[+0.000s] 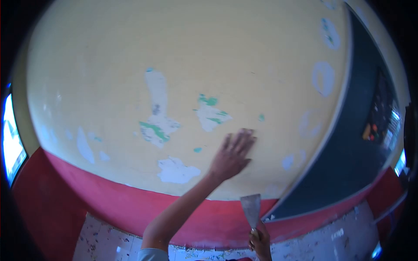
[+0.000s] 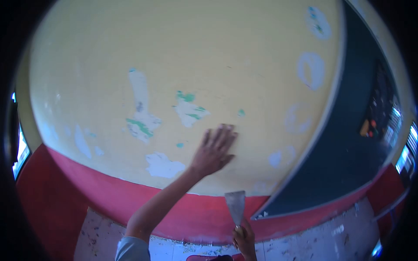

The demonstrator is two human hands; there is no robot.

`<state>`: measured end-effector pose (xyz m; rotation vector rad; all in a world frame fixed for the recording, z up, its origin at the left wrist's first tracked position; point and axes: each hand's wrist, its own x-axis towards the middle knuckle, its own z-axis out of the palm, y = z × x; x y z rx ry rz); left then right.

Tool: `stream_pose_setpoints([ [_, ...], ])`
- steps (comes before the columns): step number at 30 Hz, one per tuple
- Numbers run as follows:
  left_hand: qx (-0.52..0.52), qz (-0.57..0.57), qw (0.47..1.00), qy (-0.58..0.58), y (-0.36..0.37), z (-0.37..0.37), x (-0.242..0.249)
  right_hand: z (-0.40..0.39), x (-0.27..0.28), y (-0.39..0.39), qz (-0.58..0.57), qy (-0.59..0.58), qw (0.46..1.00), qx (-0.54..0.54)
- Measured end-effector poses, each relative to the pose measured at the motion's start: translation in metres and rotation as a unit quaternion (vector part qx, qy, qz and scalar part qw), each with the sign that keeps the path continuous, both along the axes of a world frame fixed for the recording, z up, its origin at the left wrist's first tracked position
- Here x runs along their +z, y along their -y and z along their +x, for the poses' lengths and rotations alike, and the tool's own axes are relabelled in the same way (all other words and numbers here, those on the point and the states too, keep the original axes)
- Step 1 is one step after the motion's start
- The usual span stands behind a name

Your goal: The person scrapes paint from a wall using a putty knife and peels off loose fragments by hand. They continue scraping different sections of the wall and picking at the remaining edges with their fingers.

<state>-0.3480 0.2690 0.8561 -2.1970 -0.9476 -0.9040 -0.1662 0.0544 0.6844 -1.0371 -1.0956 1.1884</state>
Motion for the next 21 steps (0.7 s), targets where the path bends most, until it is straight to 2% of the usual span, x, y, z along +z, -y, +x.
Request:
stream_pose_setpoints([
  [1, 0.006, -0.02, 1.0, -0.02, 0.006, -0.005, 0.001, 0.0, 0.005, 0.004, -0.025, -0.025, 0.999, 0.02],
  [5, 0.028, -0.05, 0.997, -0.05, 0.021, -0.013, -0.003, 0.001, -0.003, 0.011, -0.076, 0.004, 0.997, 0.03],
  [10, -0.015, -0.079, 0.997, 0.019, 0.033, -0.003, -0.004, 0.004, -0.011, 0.027, -0.073, 0.007, 0.997, 0.025],
  [13, 0.026, -0.102, 0.994, 0.029, 0.048, 0.007, -0.015, 0.003, -0.023, 0.039, -0.076, -0.005, 0.997, 0.022],
  [14, 0.007, -0.118, 0.992, 0.053, 0.055, 0.012, -0.025, 0.005, -0.026, 0.043, -0.075, -0.008, 0.997, 0.021],
  [17, -0.026, -0.275, 0.957, 0.086, 0.082, 0.029, -0.06, 0.007, -0.026, 0.052, -0.127, 0.019, 0.992, 0.009],
  [19, -0.131, -0.362, 0.919, 0.088, 0.087, 0.035, -0.095, 0.006, -0.024, 0.059, -0.121, 0.028, 0.992, -0.001],
  [21, -0.166, -0.375, 0.908, 0.081, 0.09, 0.046, -0.122, 0.01, -0.026, 0.063, -0.117, 0.045, 0.992, -0.01],
])
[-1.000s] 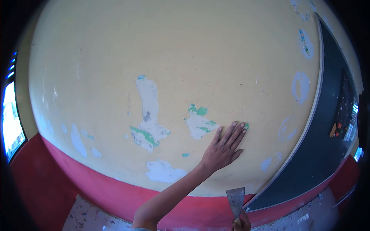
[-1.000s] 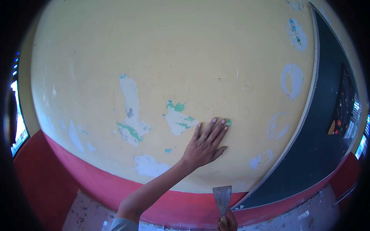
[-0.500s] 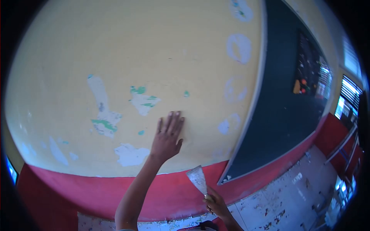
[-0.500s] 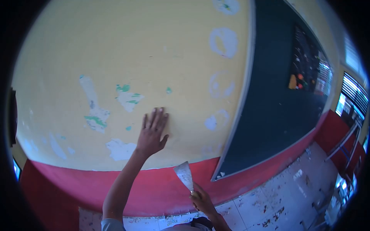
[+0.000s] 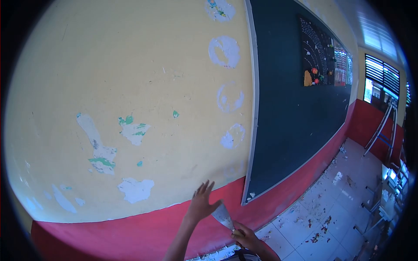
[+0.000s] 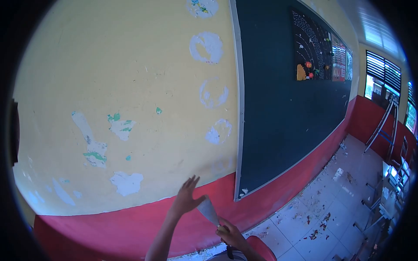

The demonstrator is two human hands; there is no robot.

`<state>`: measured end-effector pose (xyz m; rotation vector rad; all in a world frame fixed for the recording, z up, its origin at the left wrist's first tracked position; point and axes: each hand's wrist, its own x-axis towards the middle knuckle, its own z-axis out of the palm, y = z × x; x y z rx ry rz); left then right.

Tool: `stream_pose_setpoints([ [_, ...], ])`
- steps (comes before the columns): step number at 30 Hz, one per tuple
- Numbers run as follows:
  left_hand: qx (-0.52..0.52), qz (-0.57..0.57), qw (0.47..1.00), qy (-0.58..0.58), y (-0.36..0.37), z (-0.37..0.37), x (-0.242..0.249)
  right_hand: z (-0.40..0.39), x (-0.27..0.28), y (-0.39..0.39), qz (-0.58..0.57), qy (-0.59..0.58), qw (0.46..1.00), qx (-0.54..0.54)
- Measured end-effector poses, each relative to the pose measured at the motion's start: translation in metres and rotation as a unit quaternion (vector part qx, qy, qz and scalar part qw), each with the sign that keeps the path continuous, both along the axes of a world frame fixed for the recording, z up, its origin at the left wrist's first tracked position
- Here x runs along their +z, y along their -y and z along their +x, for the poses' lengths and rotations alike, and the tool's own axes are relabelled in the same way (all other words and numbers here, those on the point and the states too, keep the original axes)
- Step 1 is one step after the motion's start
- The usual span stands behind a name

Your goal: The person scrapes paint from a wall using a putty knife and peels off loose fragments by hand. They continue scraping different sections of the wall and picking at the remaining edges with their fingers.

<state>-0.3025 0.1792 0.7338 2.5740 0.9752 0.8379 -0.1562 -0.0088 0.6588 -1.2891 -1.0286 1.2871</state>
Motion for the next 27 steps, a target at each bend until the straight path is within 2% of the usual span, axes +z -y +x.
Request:
stream_pose_setpoints([
  [2, -0.035, -0.004, 0.999, 0.01, 0.003, 0.007, -0.006, 0.004, -0.005, 0.006, 0.003, 0.017, 1.0, -0.004],
  [5, -0.073, 0.014, 0.997, 0.028, 0.005, 0.014, 0.005, 0.005, -0.006, 0.012, 0.001, -0.023, 0.999, -0.037],
  [9, -0.089, 0.079, 0.992, 0.032, -0.005, 0.023, 0.037, 0.011, 0.015, 0.013, -0.078, -0.092, 0.99, -0.078],
  [12, -0.088, 0.137, 0.986, 0.022, -0.016, 0.028, 0.061, 0.028, 0.006, 0.004, -0.052, -0.192, 0.977, -0.076],
  [15, -0.073, 0.201, 0.977, 0.013, -0.029, 0.033, 0.087, 0.041, 0.014, -0.01, 0.063, -0.298, 0.949, -0.08],
  [18, -0.053, 0.254, 0.966, 0.02, -0.045, 0.045, 0.112, 0.056, 0.038, -0.03, 0.048, -0.239, 0.968, -0.051],
  [21, -0.024, 0.291, 0.956, 0.031, -0.054, 0.06, 0.13, 0.069, 0.036, -0.05, 0.0, -0.129, 0.991, -0.023],
  [24, 0.019, 0.389, 0.921, 0.004, -0.061, 0.068, 0.144, 0.073, 0.015, -0.067, 0.044, -0.131, 0.99, -0.021],
  [27, 0.053, 0.441, 0.896, 0.005, -0.077, 0.078, 0.153, 0.081, 0.022, -0.082, 0.094, -0.149, 0.984, -0.02],
])
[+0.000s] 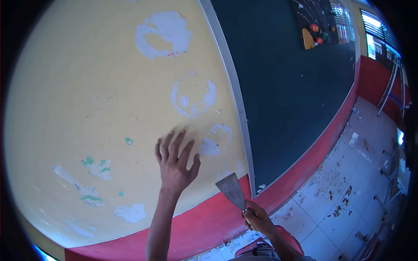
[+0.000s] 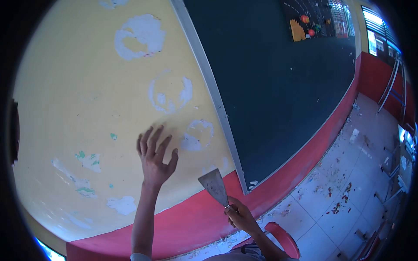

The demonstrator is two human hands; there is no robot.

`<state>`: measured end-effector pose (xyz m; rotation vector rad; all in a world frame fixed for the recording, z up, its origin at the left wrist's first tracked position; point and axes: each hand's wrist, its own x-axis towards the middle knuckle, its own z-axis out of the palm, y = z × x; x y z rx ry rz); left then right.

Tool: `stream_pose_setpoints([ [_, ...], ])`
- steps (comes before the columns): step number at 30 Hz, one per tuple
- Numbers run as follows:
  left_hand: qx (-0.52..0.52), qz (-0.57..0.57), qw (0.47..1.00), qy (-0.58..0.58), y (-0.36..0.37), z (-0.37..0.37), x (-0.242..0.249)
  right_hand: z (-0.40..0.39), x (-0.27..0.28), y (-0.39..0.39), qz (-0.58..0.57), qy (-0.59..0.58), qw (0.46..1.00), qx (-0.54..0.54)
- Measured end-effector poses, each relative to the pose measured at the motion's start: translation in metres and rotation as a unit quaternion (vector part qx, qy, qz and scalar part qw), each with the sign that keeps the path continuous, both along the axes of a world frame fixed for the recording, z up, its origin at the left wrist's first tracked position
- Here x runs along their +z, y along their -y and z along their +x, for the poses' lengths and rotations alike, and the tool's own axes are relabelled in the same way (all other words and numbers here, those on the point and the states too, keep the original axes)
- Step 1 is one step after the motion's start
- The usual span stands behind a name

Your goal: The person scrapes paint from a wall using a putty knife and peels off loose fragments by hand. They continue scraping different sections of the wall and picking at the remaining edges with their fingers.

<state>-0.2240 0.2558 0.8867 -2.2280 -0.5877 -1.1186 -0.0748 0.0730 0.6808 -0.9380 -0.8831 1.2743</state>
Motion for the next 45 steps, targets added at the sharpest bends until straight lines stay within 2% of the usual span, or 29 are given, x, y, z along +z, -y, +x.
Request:
stream_pose_setpoints([
  [2, 0.023, 0.043, 0.999, -0.004, -0.009, 0.01, 0.008, 0.006, 0.017, -0.011, 0.026, -0.033, 0.999, -0.02],
  [5, -0.005, 0.079, 0.997, -0.001, -0.025, 0.026, 0.016, 0.015, 0.037, -0.034, 0.103, -0.059, 0.992, -0.036],
  [9, -0.003, 0.131, 0.991, -0.035, -0.032, 0.06, 0.033, 0.021, 0.036, -0.061, 0.2, -0.057, 0.977, -0.043],
  [14, 0.036, 0.14, 0.988, -0.045, -0.037, 0.088, 0.042, 0.02, 0.017, -0.067, 0.171, -0.104, 0.98, -0.021],
  [18, 0.021, 0.155, 0.987, -0.045, -0.044, 0.085, 0.037, 0.023, 0.004, -0.064, 0.134, -0.135, 0.982, -0.02],
  [26, 0.046, 0.19, 0.979, -0.058, -0.05, 0.087, 0.032, 0.034, -0.003, -0.061, 0.141, -0.114, 0.983, -0.011],
  [31, -0.036, 0.139, 0.989, -0.034, -0.043, 0.07, 0.031, 0.04, -0.007, -0.056, 0.163, -0.094, 0.982, -0.009],
  [35, -0.097, 0.134, 0.986, -0.023, -0.046, 0.043, 0.006, 0.052, -0.009, -0.045, 0.147, -0.068, 0.987, -0.004],
  [38, -0.08, 0.141, 0.987, 0.017, -0.048, 0.031, -0.019, 0.058, -0.007, -0.043, 0.146, -0.033, 0.989, -0.003],
  [40, -0.032, 0.138, 0.989, 0.038, -0.045, 0.033, -0.028, 0.06, -0.005, -0.044, 0.15, -0.016, 0.989, -0.005],
  [45, 0.062, 0.145, 0.985, 0.075, -0.038, 0.061, -0.031, 0.057, 0.0, -0.047, 0.154, -0.017, 0.988, -0.007],
])
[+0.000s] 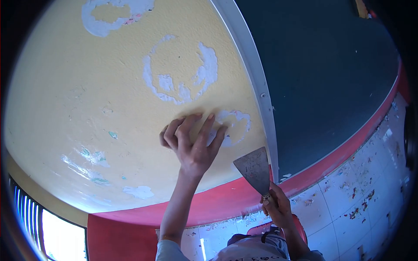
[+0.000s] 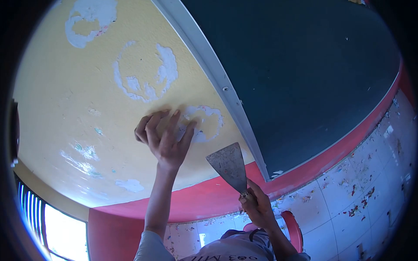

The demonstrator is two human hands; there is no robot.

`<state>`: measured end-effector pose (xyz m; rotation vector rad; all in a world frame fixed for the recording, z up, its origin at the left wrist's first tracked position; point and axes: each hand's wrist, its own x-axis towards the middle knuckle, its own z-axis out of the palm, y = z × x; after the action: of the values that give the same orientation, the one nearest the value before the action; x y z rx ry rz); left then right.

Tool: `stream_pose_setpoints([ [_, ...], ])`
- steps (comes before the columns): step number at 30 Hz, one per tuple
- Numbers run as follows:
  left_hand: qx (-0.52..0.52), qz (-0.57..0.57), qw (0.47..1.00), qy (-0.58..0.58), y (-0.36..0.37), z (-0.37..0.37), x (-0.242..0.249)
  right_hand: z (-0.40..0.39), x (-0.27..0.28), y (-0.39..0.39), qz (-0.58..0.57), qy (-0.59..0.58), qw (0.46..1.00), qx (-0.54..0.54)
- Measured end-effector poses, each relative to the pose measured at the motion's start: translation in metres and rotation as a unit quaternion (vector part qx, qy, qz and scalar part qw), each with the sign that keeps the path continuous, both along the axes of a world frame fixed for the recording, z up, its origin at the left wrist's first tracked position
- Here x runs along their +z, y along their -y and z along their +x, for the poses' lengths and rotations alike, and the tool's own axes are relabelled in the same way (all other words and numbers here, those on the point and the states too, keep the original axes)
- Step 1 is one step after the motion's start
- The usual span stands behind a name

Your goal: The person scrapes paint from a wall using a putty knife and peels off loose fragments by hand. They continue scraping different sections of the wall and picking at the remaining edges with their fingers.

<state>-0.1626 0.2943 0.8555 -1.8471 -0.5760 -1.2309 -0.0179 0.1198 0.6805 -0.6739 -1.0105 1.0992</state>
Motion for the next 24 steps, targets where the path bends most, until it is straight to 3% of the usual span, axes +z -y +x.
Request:
stream_pose_setpoints([
  [13, -0.023, -0.022, 0.999, -0.014, -0.001, 0.006, 0.009, 0.002, -0.011, 0.03, -0.094, -0.012, 0.995, -0.032],
  [16, -0.13, -0.033, 0.989, 0.068, -0.007, -0.003, 0.003, 0.005, -0.012, 0.03, -0.098, -0.011, 0.995, -0.032],
  [20, -0.121, -0.054, 0.99, 0.041, 0.002, -0.025, -0.01, 0.009, -0.016, 0.028, -0.086, -0.015, 0.996, -0.024],
  [24, -0.102, -0.094, 0.987, -0.077, 0.013, -0.054, -0.038, 0.016, -0.021, 0.036, -0.108, 0.001, 0.994, -0.029],
])
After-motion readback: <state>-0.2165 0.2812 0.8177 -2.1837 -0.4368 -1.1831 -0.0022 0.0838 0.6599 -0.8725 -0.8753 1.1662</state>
